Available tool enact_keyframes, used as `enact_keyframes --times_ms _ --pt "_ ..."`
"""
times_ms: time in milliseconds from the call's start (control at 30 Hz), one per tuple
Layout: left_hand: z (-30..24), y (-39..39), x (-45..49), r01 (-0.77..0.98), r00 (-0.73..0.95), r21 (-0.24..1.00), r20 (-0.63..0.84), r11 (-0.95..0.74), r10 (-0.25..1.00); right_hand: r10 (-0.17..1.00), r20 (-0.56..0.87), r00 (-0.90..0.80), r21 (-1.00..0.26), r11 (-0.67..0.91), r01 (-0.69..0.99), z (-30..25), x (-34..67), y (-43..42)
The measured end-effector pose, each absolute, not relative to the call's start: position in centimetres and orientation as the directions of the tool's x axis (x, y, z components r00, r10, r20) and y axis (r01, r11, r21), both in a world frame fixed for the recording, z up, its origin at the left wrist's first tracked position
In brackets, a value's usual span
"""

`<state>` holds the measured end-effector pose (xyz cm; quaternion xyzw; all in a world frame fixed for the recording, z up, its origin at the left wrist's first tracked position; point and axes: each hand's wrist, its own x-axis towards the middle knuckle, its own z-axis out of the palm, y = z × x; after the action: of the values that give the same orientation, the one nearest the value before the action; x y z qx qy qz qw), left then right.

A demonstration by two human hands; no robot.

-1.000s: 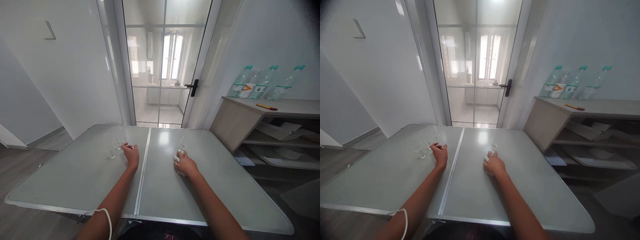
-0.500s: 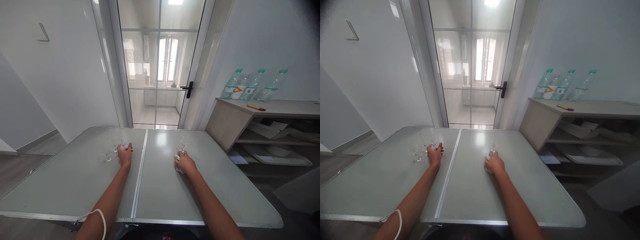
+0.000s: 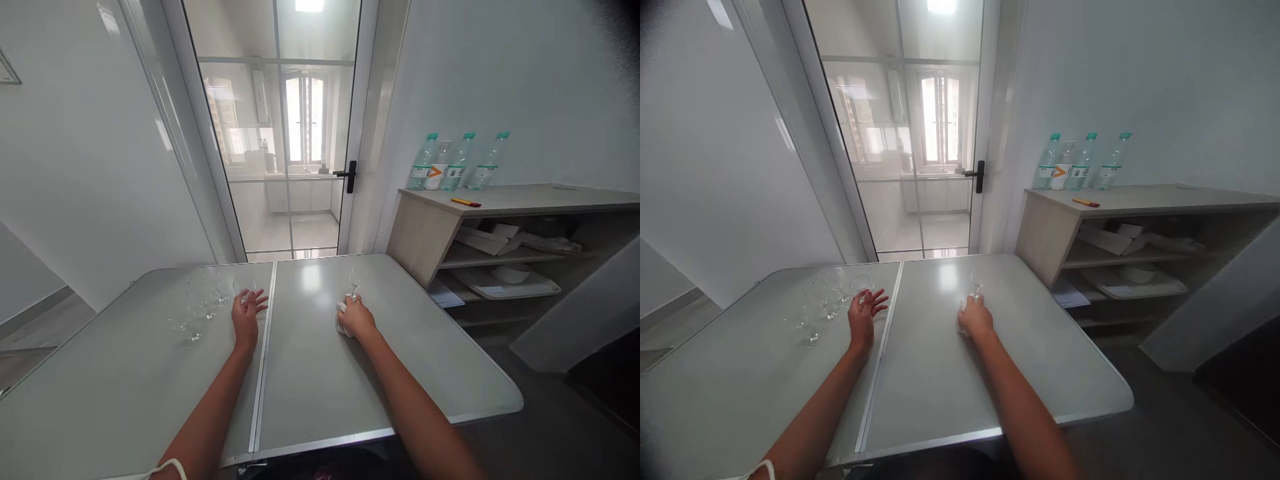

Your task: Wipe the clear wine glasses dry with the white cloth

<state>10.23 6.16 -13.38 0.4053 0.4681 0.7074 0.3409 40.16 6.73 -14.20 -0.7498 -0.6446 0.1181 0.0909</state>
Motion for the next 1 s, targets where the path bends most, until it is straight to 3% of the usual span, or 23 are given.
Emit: enact_keyframes --times_ms 100,233,300,400,467,600,733,833,933,1000 --pt "-13.2 5.6 11.7 -0.282 -0.312 0.923 0.171 -0.262 0.935 0.987 -0.029 0.158 -0.296 -0.159 0.942 -13.5 40.0 6.1" --pt "-13.3 5.3 12.6 -0.372 -0.17 0.903 0.161 -0.214 0.972 0.988 0.068 0.142 -0.328 -0.112 0.938 -12.1 38.7 4.6" --pt "-13.3 5.1 12.9 -0.379 -0.125 0.902 0.172 -0.207 0.977 0.977 0.206 0.047 -0.458 0.054 0.887 -11.5 37.7 3.8" --pt "-13.4 4.8 13.3 -0.381 -0.105 0.898 0.195 -0.221 0.975 0.888 0.46 -0.007 -0.657 0.346 0.67 -11.3 36.2 3.4" --pt "-13.5 4.6 13.7 -0.393 -0.106 0.888 0.216 -0.24 0.971 0.896 0.443 0.027 -0.783 0.371 0.5 -11.8 35.7 3.6" --pt "-13.6 3.8 14.6 -0.34 -0.095 0.903 0.244 -0.262 0.965 0.963 0.235 0.133 -0.969 0.222 0.11 -13.5 35.5 4.9" --pt "-13.7 3.2 15.6 -0.2 -0.071 0.939 0.271 -0.28 0.96 0.948 0.172 0.266 -0.968 0.213 -0.133 -14.1 35.3 5.6" --pt "-14.0 3.2 16.2 -0.157 -0.066 0.949 0.267 -0.274 0.961 0.96 0.188 0.209 -0.945 0.235 -0.229 -13.3 34.4 4.6" --pt "-14.3 3.2 16.4 -0.177 -0.136 0.967 0.16 -0.183 0.978 0.955 0.296 0.033 -0.933 0.297 -0.204 -12.4 33.3 2.8" --pt "-14.5 3.3 16.3 -0.128 -0.151 0.982 0.12 -0.14 0.981 0.921 0.387 -0.055 -0.921 0.382 -0.072 -12.2 32.8 1.8"
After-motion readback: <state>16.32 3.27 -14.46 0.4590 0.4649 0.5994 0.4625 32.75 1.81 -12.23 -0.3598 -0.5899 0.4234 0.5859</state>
